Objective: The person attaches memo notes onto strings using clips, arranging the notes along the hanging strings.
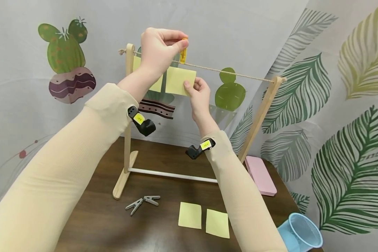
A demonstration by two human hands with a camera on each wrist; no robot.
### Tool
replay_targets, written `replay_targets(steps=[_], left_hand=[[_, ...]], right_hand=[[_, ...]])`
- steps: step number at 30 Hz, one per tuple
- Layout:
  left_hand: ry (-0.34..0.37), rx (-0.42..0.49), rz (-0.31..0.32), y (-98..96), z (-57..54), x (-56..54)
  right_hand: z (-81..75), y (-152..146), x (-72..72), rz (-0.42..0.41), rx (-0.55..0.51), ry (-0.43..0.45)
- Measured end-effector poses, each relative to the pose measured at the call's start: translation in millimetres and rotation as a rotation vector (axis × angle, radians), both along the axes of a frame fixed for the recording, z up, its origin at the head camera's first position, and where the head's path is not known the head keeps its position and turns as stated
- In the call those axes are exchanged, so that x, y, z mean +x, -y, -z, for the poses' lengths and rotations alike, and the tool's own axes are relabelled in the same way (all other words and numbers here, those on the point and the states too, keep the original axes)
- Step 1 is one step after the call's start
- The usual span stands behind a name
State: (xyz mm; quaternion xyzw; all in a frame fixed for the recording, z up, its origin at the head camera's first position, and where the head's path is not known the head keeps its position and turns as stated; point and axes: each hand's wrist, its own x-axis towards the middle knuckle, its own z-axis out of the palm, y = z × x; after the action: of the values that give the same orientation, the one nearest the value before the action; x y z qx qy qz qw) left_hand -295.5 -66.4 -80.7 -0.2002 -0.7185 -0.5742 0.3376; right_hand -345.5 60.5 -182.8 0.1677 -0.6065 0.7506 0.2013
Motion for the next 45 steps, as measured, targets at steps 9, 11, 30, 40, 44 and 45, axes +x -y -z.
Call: replay_targets(steps=[9, 11, 30, 40, 44, 45], left_hand=[[0.002, 0.005, -0.055, 0.1, 3.6, -1.1], [0.004, 0.003, -0.065, 0.2, 4.9, -1.7], [0.067, -0.127, -0.150, 1.8, 16.7, -7.0], [0.078, -0.137, -0.134, 1.3, 16.5, -7.4], [0.093, -0.129, -0.120, 0.7, 15.9, -7.2], [0.099, -0.127, -0.116, 0.5, 15.7, -6.9]], right_hand=[[-0.7, -1, 1.2, -0.024, -0.018, -0.023], [-0.3, -2, 1.1, -0.024, -0.023, -0.026], [-2.0, 2, 3.1, -0.044, -0.016, -0.058], [-3.0, 1, 2.3, -0.046, -0.015, -0.041], [-2.9, 0, 2.1, -0.049, -0.014, -0.038], [-2.7, 0, 1.9, -0.050, -0.015, -0.037]])
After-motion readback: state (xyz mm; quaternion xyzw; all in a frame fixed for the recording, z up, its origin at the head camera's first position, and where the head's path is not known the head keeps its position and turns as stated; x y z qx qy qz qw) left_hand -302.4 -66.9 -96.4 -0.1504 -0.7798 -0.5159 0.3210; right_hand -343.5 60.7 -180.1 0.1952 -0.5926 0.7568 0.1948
